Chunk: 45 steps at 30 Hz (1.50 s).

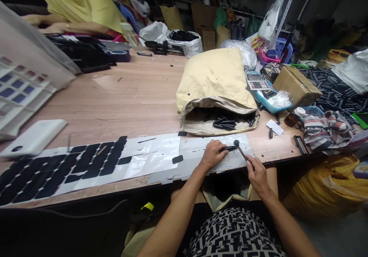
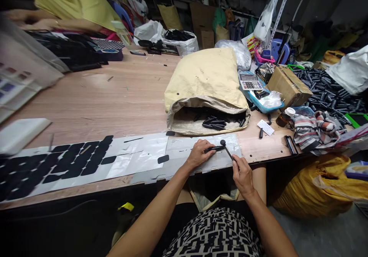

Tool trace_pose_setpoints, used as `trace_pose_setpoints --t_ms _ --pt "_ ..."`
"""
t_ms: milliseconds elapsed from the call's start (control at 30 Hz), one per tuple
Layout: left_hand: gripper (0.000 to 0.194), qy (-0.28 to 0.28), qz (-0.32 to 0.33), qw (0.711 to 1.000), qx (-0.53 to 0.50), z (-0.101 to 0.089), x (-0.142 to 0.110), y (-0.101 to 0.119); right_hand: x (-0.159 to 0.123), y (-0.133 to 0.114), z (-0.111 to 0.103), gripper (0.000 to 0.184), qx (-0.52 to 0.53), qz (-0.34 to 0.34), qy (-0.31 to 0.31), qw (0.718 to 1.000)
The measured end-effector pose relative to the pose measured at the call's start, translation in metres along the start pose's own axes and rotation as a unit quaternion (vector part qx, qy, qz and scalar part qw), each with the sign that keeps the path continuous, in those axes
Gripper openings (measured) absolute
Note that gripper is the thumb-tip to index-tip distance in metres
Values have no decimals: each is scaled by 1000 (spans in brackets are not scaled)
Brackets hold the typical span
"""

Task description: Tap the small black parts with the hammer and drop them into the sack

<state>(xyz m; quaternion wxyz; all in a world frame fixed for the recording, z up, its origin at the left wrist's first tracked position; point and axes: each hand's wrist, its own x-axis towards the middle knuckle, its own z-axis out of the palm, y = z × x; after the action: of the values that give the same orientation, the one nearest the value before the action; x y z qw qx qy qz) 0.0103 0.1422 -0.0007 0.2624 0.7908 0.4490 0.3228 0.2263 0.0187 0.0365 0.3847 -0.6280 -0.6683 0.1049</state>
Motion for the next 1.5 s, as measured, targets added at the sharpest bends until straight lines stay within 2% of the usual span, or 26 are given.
trace_pose_setpoints --t_ms 100,267,467,567,767,933,1033,1133,1233,1400,1500 --pt "16 -5 -5 1000 1 -2 0 2 14 1 -2 33 -44 -1 17 999" --pt "17 -16 1 1000 8 -4 0 4 35 6 -5 33 -204 -4 20 979" --pt "18 -17 1 1000 7 -2 -1 1 46 32 -2 30 -318 -33 34 947" --pt "18 -23 0 1000 -2 -4 0 2 46 39 1 31 -339 -31 36 939" --pt "15 -60 20 998 -14 -16 -5 13 47 38 3 30 -348 -26 30 937" --pt "12 -111 68 991 -8 -17 -37 37 47 39 4 30 -358 -21 31 933" --pt "10 -114 87 990 12 -13 -59 49 46 38 5 31 -350 -15 24 936" --pt "16 -116 92 989 11 -10 -64 52 46 37 6 31 -345 -9 18 938" --pt "25 -80 67 994 12 -11 -42 47 45 37 6 30 -355 -10 21 935" --pt "30 58 -10 995 85 -12 37 25 44 36 7 29 -358 -14 28 933" --pt "27 60 -27 989 132 -8 77 9 44 37 7 29 -357 -14 27 934"
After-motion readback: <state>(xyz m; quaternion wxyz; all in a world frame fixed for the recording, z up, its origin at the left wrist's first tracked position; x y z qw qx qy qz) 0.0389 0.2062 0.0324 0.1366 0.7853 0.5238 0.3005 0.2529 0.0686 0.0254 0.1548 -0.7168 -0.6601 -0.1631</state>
